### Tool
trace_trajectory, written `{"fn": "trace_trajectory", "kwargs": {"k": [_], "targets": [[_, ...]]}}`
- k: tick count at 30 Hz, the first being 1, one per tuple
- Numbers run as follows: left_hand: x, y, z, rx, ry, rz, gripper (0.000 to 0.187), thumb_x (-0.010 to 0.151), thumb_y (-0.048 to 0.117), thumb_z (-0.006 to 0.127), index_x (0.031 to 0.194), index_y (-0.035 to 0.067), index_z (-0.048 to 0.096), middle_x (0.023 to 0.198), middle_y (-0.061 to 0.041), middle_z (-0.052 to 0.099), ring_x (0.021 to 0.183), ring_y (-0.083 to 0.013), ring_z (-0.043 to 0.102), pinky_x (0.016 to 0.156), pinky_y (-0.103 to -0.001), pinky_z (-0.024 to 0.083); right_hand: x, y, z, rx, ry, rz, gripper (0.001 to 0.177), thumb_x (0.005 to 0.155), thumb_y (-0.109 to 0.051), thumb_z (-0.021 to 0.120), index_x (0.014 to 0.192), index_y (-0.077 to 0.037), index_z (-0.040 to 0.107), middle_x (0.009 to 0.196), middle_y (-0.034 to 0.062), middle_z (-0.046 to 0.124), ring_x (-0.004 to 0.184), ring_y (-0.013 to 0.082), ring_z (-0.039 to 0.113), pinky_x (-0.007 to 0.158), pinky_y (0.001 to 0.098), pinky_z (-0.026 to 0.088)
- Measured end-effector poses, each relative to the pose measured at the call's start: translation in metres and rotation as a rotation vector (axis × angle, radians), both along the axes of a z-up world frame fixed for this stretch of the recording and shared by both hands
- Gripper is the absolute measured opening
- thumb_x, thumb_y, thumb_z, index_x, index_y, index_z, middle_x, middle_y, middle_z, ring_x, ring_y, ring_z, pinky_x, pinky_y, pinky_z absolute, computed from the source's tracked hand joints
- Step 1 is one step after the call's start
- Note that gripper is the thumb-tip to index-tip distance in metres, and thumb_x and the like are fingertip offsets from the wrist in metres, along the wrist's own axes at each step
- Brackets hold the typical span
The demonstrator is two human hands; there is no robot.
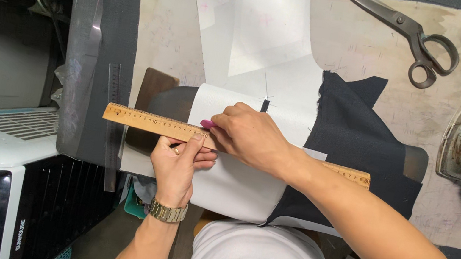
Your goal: The person irons a piece of fabric on a stand, presses it with wooden blocks, and then marks the fabric using a ruler and a piece of tailor's chalk.
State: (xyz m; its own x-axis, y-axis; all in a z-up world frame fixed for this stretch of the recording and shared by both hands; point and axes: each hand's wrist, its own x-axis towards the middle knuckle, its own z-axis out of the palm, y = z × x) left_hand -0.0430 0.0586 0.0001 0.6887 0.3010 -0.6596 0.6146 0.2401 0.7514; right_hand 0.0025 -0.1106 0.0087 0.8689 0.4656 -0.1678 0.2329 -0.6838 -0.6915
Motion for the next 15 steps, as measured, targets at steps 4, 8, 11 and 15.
{"fn": "trace_trajectory", "kwargs": {"k": [4, 8, 11, 15], "targets": [[0.001, -0.001, 0.003, 0.007, 0.012, -0.009, 0.037, 0.091, 0.004, 0.073, 0.107, -0.005, 0.041, 0.073, -0.028, 0.071, 0.054, -0.0312, 0.073, 0.048, -0.039, 0.064, -0.002, 0.002, 0.0, -0.066, -0.038, 0.02, 0.023, 0.098, -0.024, 0.064, 0.111, -0.01, 0.076, 0.092, 0.0093, 0.074, 0.094, 0.025, 0.07, 0.07, 0.0396, 0.061], [-0.001, 0.001, 0.0, 0.008, 0.009, -0.02, 0.038, 0.091, 0.004, 0.074, 0.108, -0.005, 0.041, 0.074, -0.03, 0.071, 0.054, -0.033, 0.073, 0.048, -0.041, 0.064, -0.008, -0.026, 0.014, -0.167, -0.019, 0.093, 0.022, 0.1, -0.024, 0.061, 0.111, -0.014, 0.077, 0.088, 0.0067, 0.074, 0.091, 0.021, 0.07, 0.07, 0.0337, 0.061], [0.0, 0.002, -0.002, 0.01, -0.001, -0.024, 0.038, 0.091, 0.004, 0.073, 0.108, -0.006, 0.041, 0.074, -0.03, 0.071, 0.054, -0.033, 0.073, 0.049, -0.04, 0.064, -0.025, -0.069, 0.033, -0.243, 0.021, 0.101, 0.021, 0.1, -0.024, 0.061, 0.109, -0.015, 0.078, 0.089, 0.0077, 0.075, 0.092, 0.0221, 0.071, 0.069, 0.0338, 0.061], [0.0, 0.0, 0.002, 0.014, -0.006, -0.033, 0.039, 0.091, 0.004, 0.074, 0.109, -0.005, 0.04, 0.075, -0.03, 0.071, 0.055, -0.034, 0.073, 0.049, -0.042, 0.064, -0.062, -0.146, 0.047, -0.387, 0.106, 0.076, 0.023, 0.097, -0.03, 0.061, 0.11, -0.018, 0.077, 0.088, 0.0039, 0.076, 0.095, 0.0187, 0.071, 0.072, 0.0324, 0.062]]}}
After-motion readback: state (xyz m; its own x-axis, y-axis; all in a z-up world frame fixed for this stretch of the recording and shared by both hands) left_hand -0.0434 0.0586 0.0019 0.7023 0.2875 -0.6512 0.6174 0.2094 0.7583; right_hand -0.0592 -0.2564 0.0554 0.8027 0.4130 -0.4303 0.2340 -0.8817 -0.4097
